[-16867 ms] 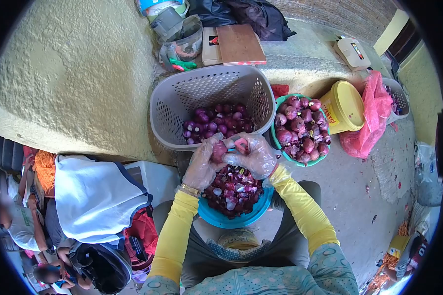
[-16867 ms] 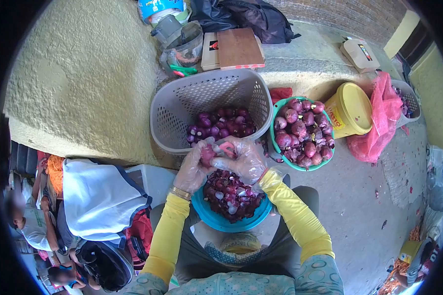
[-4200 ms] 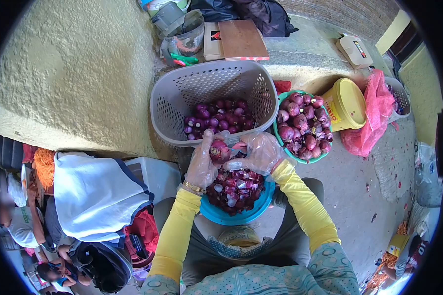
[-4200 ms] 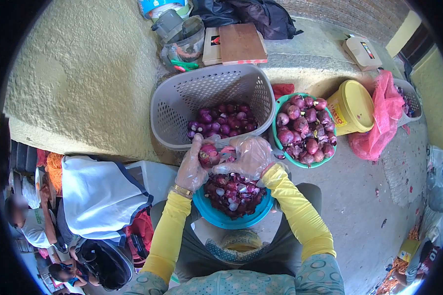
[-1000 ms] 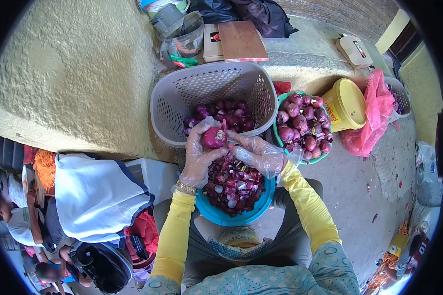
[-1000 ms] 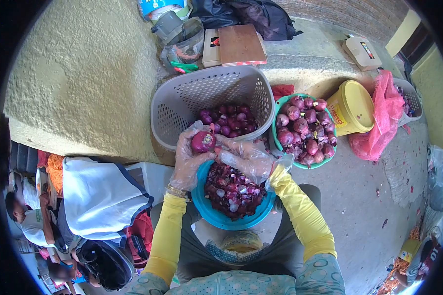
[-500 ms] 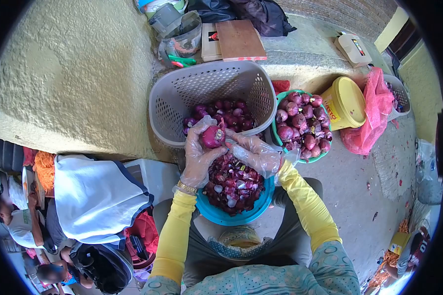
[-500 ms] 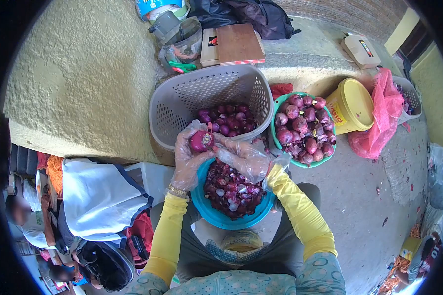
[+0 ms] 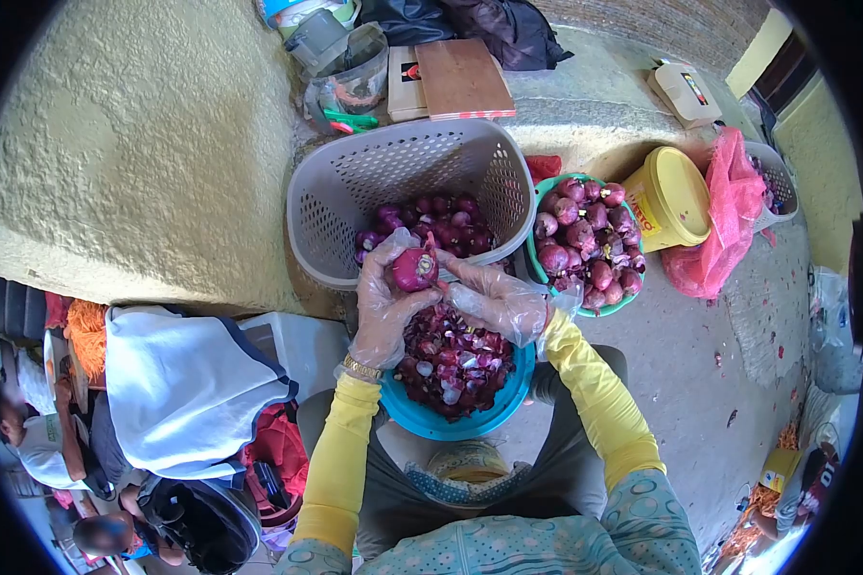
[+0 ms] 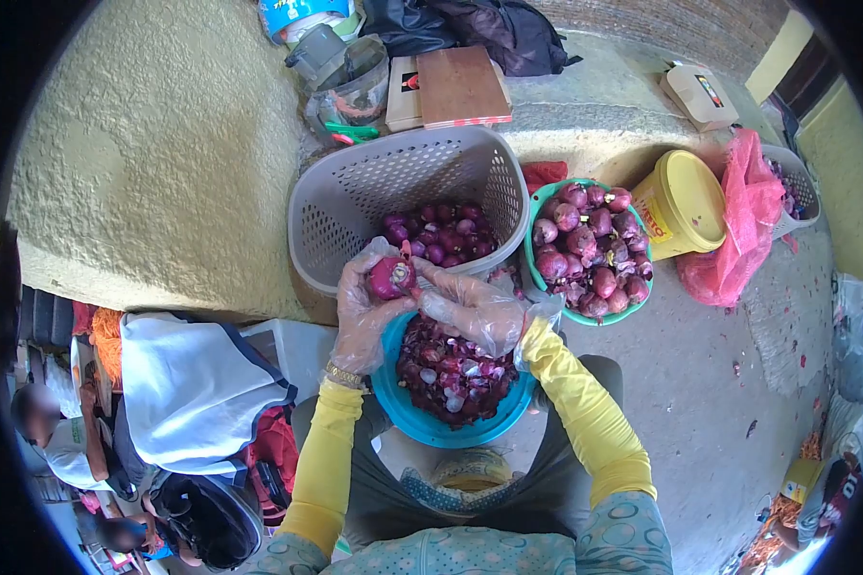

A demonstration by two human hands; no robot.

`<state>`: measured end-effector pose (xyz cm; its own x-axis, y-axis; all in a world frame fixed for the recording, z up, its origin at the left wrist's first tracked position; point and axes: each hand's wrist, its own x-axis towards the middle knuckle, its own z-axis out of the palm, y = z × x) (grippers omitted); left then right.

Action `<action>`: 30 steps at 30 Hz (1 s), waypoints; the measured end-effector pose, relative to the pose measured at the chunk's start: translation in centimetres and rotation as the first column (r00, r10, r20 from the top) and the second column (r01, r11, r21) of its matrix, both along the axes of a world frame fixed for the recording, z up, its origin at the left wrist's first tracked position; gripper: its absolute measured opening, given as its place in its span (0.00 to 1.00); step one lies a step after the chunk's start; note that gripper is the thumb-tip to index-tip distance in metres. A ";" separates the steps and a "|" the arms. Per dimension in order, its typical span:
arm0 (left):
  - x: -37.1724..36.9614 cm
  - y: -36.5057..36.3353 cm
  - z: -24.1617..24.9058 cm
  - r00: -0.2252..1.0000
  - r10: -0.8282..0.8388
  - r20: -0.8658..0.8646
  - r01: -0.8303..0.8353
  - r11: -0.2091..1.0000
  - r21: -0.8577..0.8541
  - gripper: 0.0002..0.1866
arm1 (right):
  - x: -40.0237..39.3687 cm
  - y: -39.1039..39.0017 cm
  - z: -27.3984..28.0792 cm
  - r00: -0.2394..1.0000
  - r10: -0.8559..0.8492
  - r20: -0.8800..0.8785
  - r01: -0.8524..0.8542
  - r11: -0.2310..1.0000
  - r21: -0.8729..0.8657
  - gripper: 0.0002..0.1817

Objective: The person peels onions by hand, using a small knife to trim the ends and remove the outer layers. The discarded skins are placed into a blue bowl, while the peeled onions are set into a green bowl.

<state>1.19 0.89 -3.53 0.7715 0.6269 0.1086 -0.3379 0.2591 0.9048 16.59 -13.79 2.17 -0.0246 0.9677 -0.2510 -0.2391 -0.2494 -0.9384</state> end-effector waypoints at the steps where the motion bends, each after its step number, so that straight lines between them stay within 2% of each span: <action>1: 0.0 0.1 0.0 1.000 -0.001 0.000 0.001 1.000 0.000 0.40 | 0.0 0.0 0.1 1.000 -0.001 0.000 0.001 1.000 0.000 0.40; 3: -0.2 0.1 0.3 1.000 -0.017 0.015 0.017 1.000 0.005 0.40 | -0.2 -0.1 0.7 0.999 -0.030 0.017 0.030 0.998 0.051 0.40; 7: -0.4 0.0 0.8 1.000 -0.021 0.007 0.021 0.999 -0.027 0.40 | 0.2 -0.1 0.6 0.999 0.003 0.036 -0.004 1.000 0.030 0.39; 9: -0.4 0.0 0.8 0.999 -0.034 0.012 0.034 0.999 -0.041 0.40 | 0.4 0.1 -0.3 1.000 0.008 0.013 -0.010 0.989 0.151 0.40; 12: -0.4 0.3 0.6 0.999 -0.041 0.009 0.041 0.999 0.023 0.39 | 0.6 -0.1 -0.6 1.000 0.017 0.023 -0.021 0.985 0.172 0.40; 15: -0.6 0.4 1.0 0.995 -0.096 -0.024 0.097 0.995 0.018 0.39 | 0.7 -0.3 -0.9 0.994 -0.012 0.112 -0.002 0.993 0.119 0.40; 18: -0.6 0.3 1.6 0.992 -0.118 -0.047 0.119 0.992 0.037 0.39 | 0.8 -0.3 -1.7 0.996 -0.005 0.093 -0.012 0.982 0.189 0.40; 22: -0.4 0.2 1.7 0.995 -0.095 -0.001 0.095 0.995 0.039 0.40 | 0.8 -0.6 -0.9 1.000 0.001 0.030 -0.006 0.986 0.169 0.40; 24: -0.7 0.3 1.7 0.992 -0.120 -0.031 0.120 0.993 -0.020 0.40 | 0.7 -0.6 -0.9 1.000 0.002 0.002 -0.003 0.980 0.198 0.39; 27: -0.8 0.5 2.0 0.988 -0.138 -0.064 0.138 0.990 0.009 0.37 | 1.1 -0.6 -0.3 0.995 0.013 0.099 -0.034 0.976 0.216 0.39; 30: -0.9 0.6 2.0 0.987 -0.142 -0.078 0.142 0.990 -0.002 0.36 | 1.2 -0.9 0.1 0.996 0.018 0.090 -0.033 0.985 0.171 0.38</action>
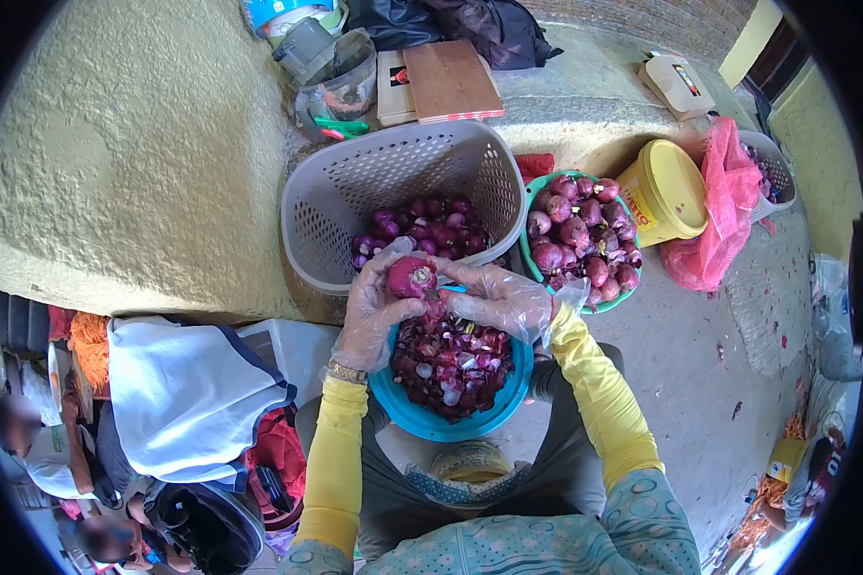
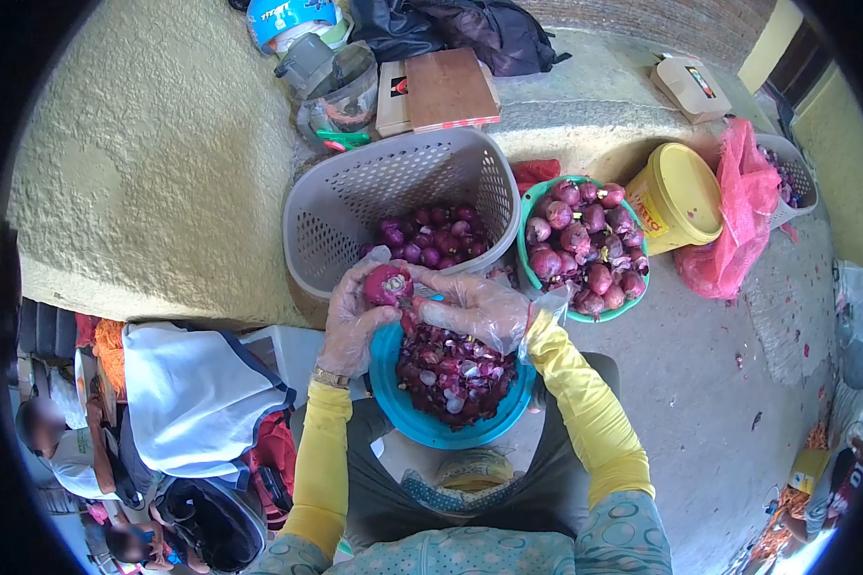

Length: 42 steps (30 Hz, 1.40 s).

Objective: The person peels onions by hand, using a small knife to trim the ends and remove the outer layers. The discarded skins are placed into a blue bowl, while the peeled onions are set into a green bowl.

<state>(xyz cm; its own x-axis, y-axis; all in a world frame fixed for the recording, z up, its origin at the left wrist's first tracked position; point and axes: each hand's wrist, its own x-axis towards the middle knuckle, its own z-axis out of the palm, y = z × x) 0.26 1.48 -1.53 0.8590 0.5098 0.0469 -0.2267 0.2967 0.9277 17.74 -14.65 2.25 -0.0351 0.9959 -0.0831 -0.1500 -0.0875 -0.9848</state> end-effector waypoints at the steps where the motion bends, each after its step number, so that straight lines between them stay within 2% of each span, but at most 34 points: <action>1: -0.1 0.1 0.0 1.000 -0.001 -0.001 0.001 1.000 0.000 0.36 | 0.0 -0.1 -0.3 1.000 -0.001 -0.001 0.001 1.000 0.000 0.38; 10: -0.4 0.4 -0.2 0.998 -0.049 -0.048 0.047 0.998 -0.035 0.39 | 0.3 -0.2 -2.0 0.990 0.022 -0.139 -0.025 0.999 -0.020 0.37; 12: -0.5 0.3 0.3 0.997 -0.059 -0.042 0.056 0.996 -0.075 0.40 | 0.3 -0.2 -1.9 1.000 -0.005 -0.029 0.004 1.000 -0.027 0.37; 15: -0.4 0.0 0.4 0.997 -0.055 -0.044 0.047 0.985 -0.165 0.41 | 0.2 -0.1 -1.1 1.000 -0.004 -0.027 0.004 1.000 -0.018 0.38; 19: 0.0 -0.4 0.5 0.995 -0.077 -0.065 0.068 0.989 -0.131 0.41 | -0.1 -0.1 0.0 0.991 -0.025 -0.133 0.024 1.000 -0.007 0.39; 21: 0.1 -0.6 0.8 0.998 -0.040 -0.045 0.034 0.991 -0.127 0.41 | 0.2 0.0 -0.5 0.988 -0.026 0.150 0.029 0.999 -0.015 0.41; 25: 0.2 -0.9 1.2 1.000 -0.016 -0.011 0.014 0.990 -0.138 0.40 | -0.2 -0.1 -0.4 0.988 -0.031 0.153 0.029 0.999 0.016 0.41; 30: 0.1 -0.3 0.3 0.999 -0.049 -0.007 0.045 0.956 -0.289 0.39 | -1.1 -0.2 -0.3 0.992 -0.097 0.084 0.096 0.995 0.013 0.41; 34: 0.1 -0.8 0.9 1.000 -0.030 0.003 0.030 0.971 -0.237 0.39 | -1.2 -0.5 -0.2 0.992 -0.121 0.035 0.121 0.993 -0.007 0.40; 37: 0.1 -0.8 0.9 1.000 -0.021 0.009 0.023 0.979 -0.203 0.38 | -1.0 -0.4 -0.7 0.991 -0.121 0.059 0.118 0.992 0.050 0.40; 42: 0.1 -0.7 0.4 0.999 -0.029 -0.017 0.024 0.974 -0.227 0.37 | -1.1 -0.6 0.7 0.995 -0.095 0.019 0.096 0.994 -0.057 0.40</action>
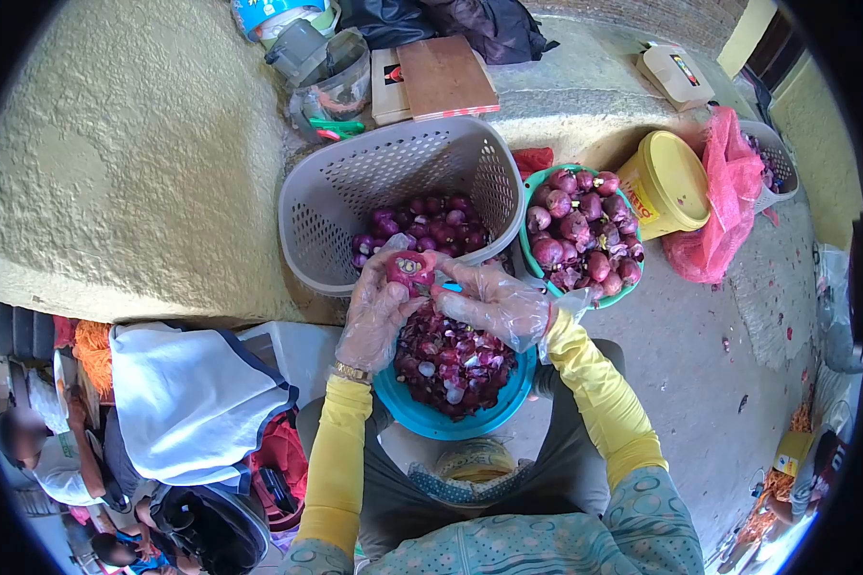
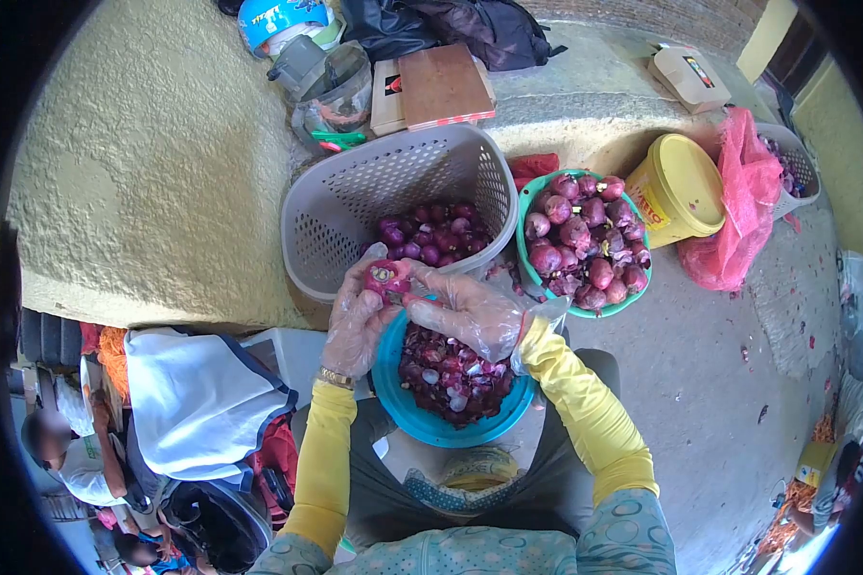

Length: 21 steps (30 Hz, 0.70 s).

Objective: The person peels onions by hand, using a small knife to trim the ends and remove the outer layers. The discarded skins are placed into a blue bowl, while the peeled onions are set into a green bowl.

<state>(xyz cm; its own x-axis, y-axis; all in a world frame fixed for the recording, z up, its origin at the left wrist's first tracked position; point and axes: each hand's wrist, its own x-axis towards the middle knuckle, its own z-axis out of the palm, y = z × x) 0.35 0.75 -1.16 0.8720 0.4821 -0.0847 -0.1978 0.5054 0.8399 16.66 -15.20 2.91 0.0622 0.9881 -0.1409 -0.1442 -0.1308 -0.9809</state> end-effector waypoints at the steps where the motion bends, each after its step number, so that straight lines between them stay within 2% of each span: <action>1: 0.1 -0.1 -0.2 1.000 0.000 0.001 0.000 1.000 0.000 0.37 | 0.0 0.1 -0.3 1.000 0.000 0.001 0.000 1.000 0.000 0.40; 4: 0.3 -0.2 -0.4 1.000 -0.006 0.025 0.008 0.997 -0.076 0.38 | -0.1 0.7 -2.5 0.995 -0.043 0.095 0.037 0.997 0.063 0.42; 6: 0.4 -0.4 -0.2 0.999 -0.030 0.043 0.034 0.996 -0.083 0.34 | -0.1 0.9 -3.9 0.921 -0.144 0.362 0.099 0.985 0.141 0.44; 7: 0.5 -0.5 -0.2 0.999 -0.029 0.042 0.032 0.996 -0.082 0.34 | -0.5 0.9 -2.3 0.922 -0.143 0.361 0.097 0.985 0.142 0.44; 9: 0.7 -0.7 -0.3 0.997 0.025 0.075 -0.016 0.993 -0.113 0.35 | -1.1 0.5 1.1 0.852 -0.126 0.509 0.126 0.991 0.035 0.45; 13: 0.6 -0.9 -0.6 0.995 0.032 0.089 -0.018 0.988 -0.154 0.34 | -1.6 0.4 0.7 0.883 -0.095 0.460 0.137 0.989 -0.059 0.45; 15: 0.6 -0.9 -0.4 0.993 0.035 0.109 -0.018 0.988 -0.154 0.34 | -1.7 0.6 -0.8 0.930 -0.176 0.323 0.150 0.983 0.105 0.45; 19: 0.5 -0.9 -0.7 0.993 0.046 0.111 -0.029 0.988 -0.153 0.34 | -1.7 0.8 -1.5 0.936 -0.187 0.297 0.149 0.978 0.145 0.42; 21: 0.4 -0.8 -0.7 0.991 0.039 0.124 -0.019 0.986 -0.163 0.35 | -1.6 0.7 -1.3 0.966 -0.163 0.200 0.140 0.982 0.124 0.45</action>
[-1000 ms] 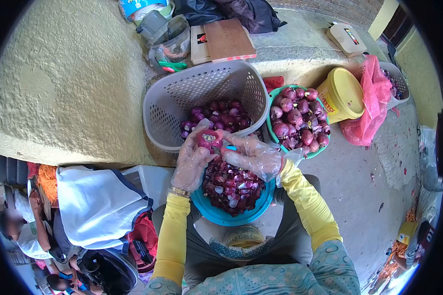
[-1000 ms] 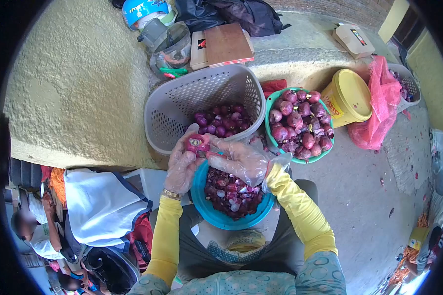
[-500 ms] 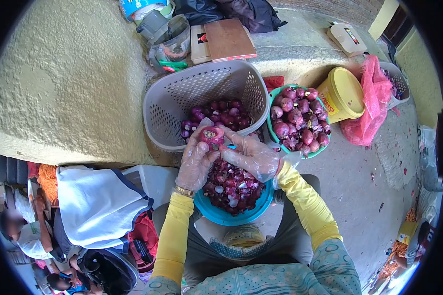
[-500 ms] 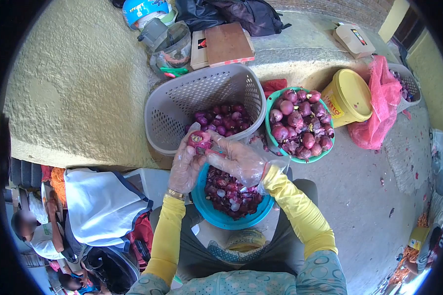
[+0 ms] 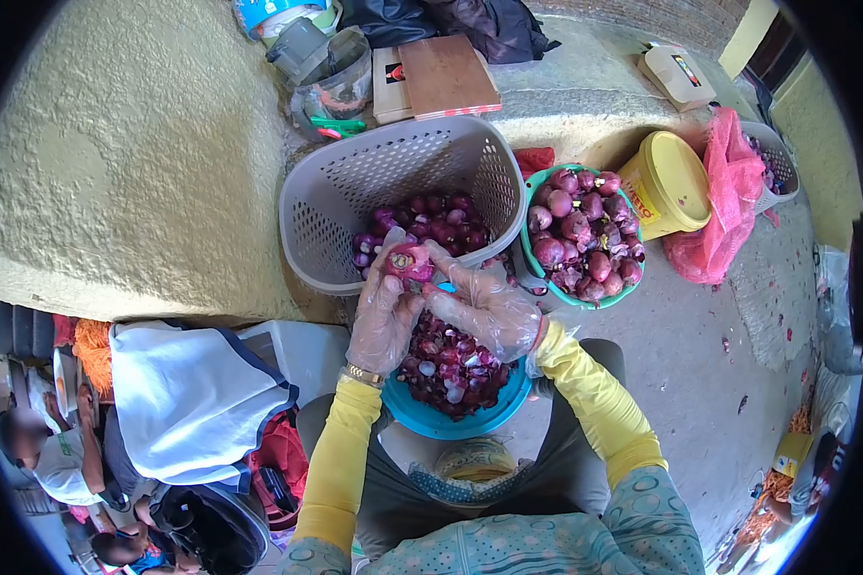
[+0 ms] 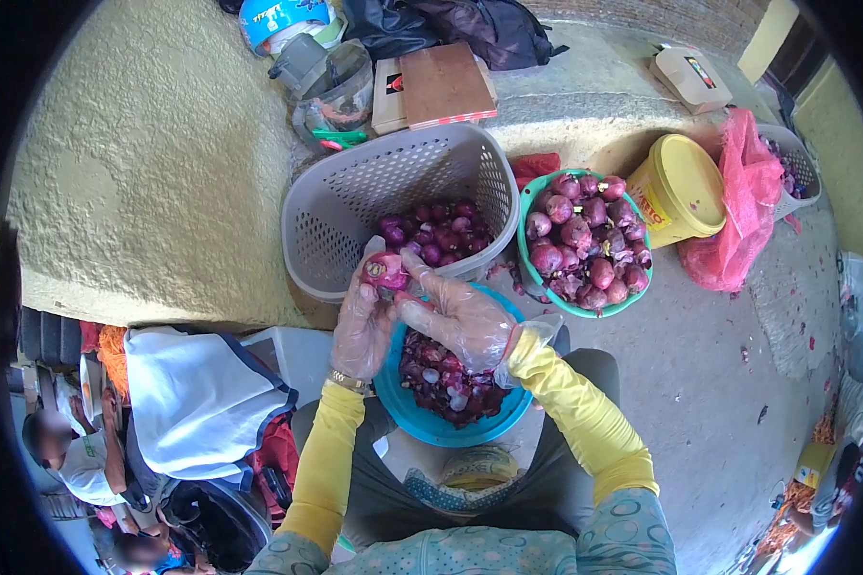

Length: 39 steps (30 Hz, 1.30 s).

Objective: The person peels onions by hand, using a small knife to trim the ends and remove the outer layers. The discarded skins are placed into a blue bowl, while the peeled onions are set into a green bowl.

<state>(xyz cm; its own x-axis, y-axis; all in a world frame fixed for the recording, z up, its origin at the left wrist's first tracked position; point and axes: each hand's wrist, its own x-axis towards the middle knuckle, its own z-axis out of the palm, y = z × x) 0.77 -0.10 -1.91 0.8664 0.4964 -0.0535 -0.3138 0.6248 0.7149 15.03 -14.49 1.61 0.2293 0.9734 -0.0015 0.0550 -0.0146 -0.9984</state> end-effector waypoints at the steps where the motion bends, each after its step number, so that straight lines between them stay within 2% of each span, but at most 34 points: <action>1: 0.0 0.0 -0.1 1.000 0.001 0.001 -0.001 1.000 0.000 0.35 | 0.1 -0.1 0.1 1.000 0.001 0.001 -0.001 1.000 0.000 0.45; 4: -0.1 0.2 -0.1 1.000 -0.002 0.002 0.002 0.999 -0.036 0.36 | 0.4 -0.2 0.5 0.996 0.019 0.087 -0.019 1.000 -0.003 0.44; 7: -0.1 0.5 0.2 0.999 -0.044 0.014 0.044 0.999 0.017 0.37 | 0.6 -0.4 1.1 0.998 0.064 -0.002 -0.065 0.997 -0.042 0.44; 9: -0.1 0.6 0.4 0.998 -0.055 0.000 0.055 0.998 0.019 0.38 | 0.5 -0.5 1.4 0.987 0.079 -0.140 -0.088 0.994 -0.061 0.44; 12: 0.1 0.3 0.8 0.999 -0.008 -0.036 0.011 0.998 0.063 0.40 | 0.5 -0.3 0.3 0.992 0.062 -0.106 -0.063 0.998 -0.002 0.43; 16: -0.1 0.3 0.7 0.999 -0.023 -0.045 0.027 0.996 0.088 0.40 | 0.8 -0.6 1.6 0.986 0.088 -0.145 -0.092 0.996 -0.020 0.44; 21: -0.1 0.4 -0.3 0.988 -0.111 -0.108 0.115 0.993 0.037 0.39 | 1.2 -0.8 3.5 0.993 0.109 -0.042 -0.115 0.976 -0.187 0.46; 22: 0.1 0.0 0.1 0.988 -0.111 -0.108 0.116 0.993 0.037 0.39 | 1.2 -0.8 3.2 0.993 0.108 -0.041 -0.114 0.976 -0.187 0.46; 24: 0.6 -1.0 1.1 0.996 0.029 -0.083 -0.020 0.994 0.104 0.39 | 1.1 -0.7 2.0 0.995 0.094 -0.028 -0.097 0.978 -0.186 0.47; 27: 0.3 -0.5 0.4 0.993 0.007 -0.115 0.010 0.989 0.145 0.41 | 1.2 -0.6 0.9 0.993 0.113 -0.047 -0.117 0.987 -0.110 0.46; 34: 0.2 -0.3 0.8 0.986 -0.009 -0.165 0.038 0.984 0.172 0.43 | 1.4 -0.7 0.7 0.992 0.125 0.002 -0.124 0.988 -0.093 0.43; 37: 0.0 0.1 0.8 0.973 -0.035 -0.226 0.076 0.982 0.175 0.44 | 1.6 -0.8 2.1 0.985 0.155 -0.077 -0.164 0.979 -0.120 0.41; 39: -0.1 0.3 0.8 0.952 -0.112 -0.285 0.161 0.975 0.155 0.46 | 1.9 -0.9 2.9 0.968 0.198 -0.156 -0.235 0.935 -0.265 0.42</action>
